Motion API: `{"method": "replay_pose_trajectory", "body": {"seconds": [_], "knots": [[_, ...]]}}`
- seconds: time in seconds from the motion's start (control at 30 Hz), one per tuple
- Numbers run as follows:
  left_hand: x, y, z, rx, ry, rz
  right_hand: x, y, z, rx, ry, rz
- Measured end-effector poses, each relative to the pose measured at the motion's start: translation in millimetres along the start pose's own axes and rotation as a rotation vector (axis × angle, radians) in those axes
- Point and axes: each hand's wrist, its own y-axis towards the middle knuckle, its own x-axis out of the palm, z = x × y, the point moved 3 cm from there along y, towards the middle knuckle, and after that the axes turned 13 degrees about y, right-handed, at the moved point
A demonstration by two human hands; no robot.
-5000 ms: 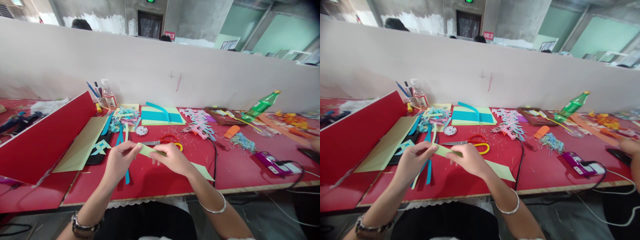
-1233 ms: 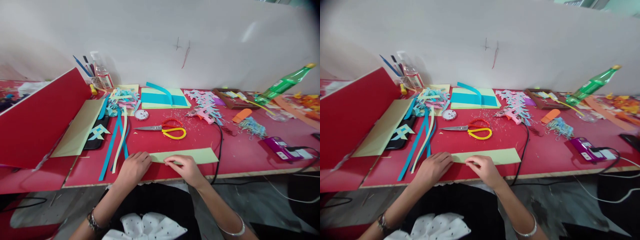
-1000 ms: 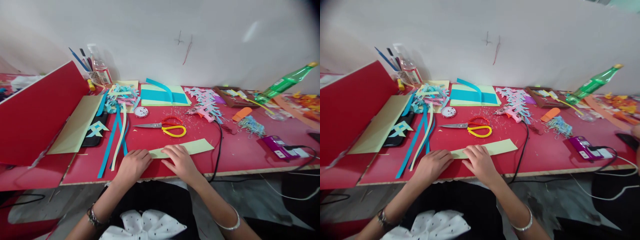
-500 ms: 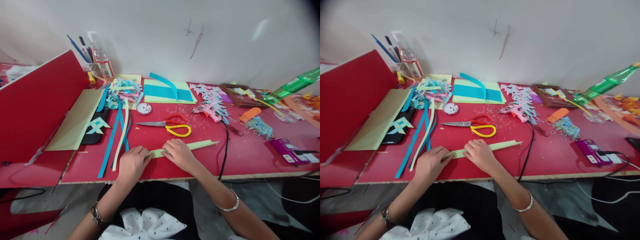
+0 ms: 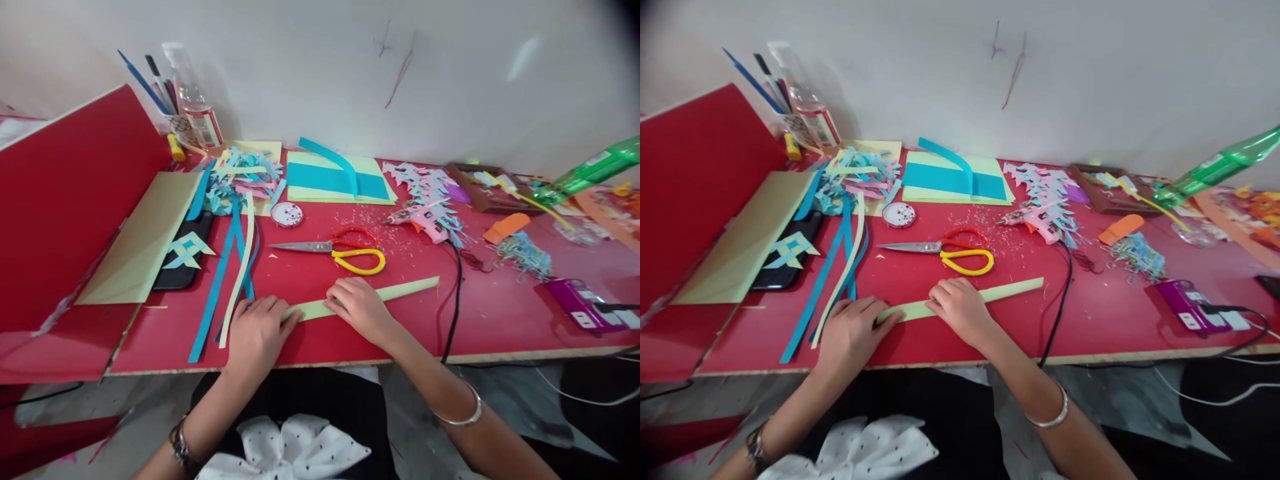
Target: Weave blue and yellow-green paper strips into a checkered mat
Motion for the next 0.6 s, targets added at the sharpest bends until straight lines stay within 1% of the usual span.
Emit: {"method": "replay_pose_trajectory", "body": {"seconds": [0.3,0.47,0.6], "knots": [[1.0,-2.0,-4.1,-0.018,-0.01,-0.006,2.5,1.4,2.4,-0.006,-0.06,0.016],[1.8,-5.4,-5.0,0.001,0.001,0.01,4.0,2.1,1.7,0.008,-0.103,0.011],[0.9,-5.4,-4.9,0.004,0.052,-0.02,5.6,4.3,2.1,0.017,-0.123,0.006]]}}
